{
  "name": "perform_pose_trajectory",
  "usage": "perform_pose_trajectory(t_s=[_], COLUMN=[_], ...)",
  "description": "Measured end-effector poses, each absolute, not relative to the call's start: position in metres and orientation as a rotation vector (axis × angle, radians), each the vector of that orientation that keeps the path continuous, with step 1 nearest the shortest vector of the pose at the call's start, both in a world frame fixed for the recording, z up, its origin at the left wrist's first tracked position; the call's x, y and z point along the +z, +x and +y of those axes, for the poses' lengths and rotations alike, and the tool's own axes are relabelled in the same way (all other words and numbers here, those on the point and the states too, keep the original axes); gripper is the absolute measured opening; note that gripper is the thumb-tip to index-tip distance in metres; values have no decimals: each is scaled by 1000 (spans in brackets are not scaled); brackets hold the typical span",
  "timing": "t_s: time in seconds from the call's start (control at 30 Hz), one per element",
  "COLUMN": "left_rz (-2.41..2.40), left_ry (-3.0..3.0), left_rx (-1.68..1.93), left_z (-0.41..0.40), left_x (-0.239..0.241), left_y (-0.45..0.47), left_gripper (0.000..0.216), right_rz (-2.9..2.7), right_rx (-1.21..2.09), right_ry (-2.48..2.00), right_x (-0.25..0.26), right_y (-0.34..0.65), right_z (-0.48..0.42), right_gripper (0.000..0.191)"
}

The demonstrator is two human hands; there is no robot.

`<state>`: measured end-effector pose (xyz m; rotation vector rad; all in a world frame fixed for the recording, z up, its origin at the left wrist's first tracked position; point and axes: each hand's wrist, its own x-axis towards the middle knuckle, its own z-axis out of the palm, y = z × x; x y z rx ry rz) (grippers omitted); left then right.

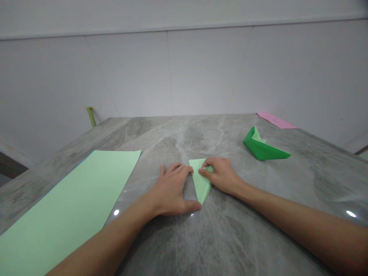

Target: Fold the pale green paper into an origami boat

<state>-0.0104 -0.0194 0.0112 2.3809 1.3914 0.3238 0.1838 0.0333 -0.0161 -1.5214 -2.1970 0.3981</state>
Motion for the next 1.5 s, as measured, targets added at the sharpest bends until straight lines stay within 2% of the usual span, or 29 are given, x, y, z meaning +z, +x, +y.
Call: perform_pose_trajectory(t_s=[0.57,1.07,1.5], left_rz=[1397,1401,1389], left_ry=[2368,2393,2450], left_rx=[346,382,420], left_z=[-19,-18,-17], left_x=[13,12,9], left_y=[-11,-11,-10], left_gripper=[72,79,62], right_rz=[-2216,-2219,-2215], right_rx=[368,391,371], right_ry=[-1499,-1507,-1489], right_x=[-18,-17,-20], right_y=[184,183,183], right_z=[33,33,34], right_gripper=[17,17,18])
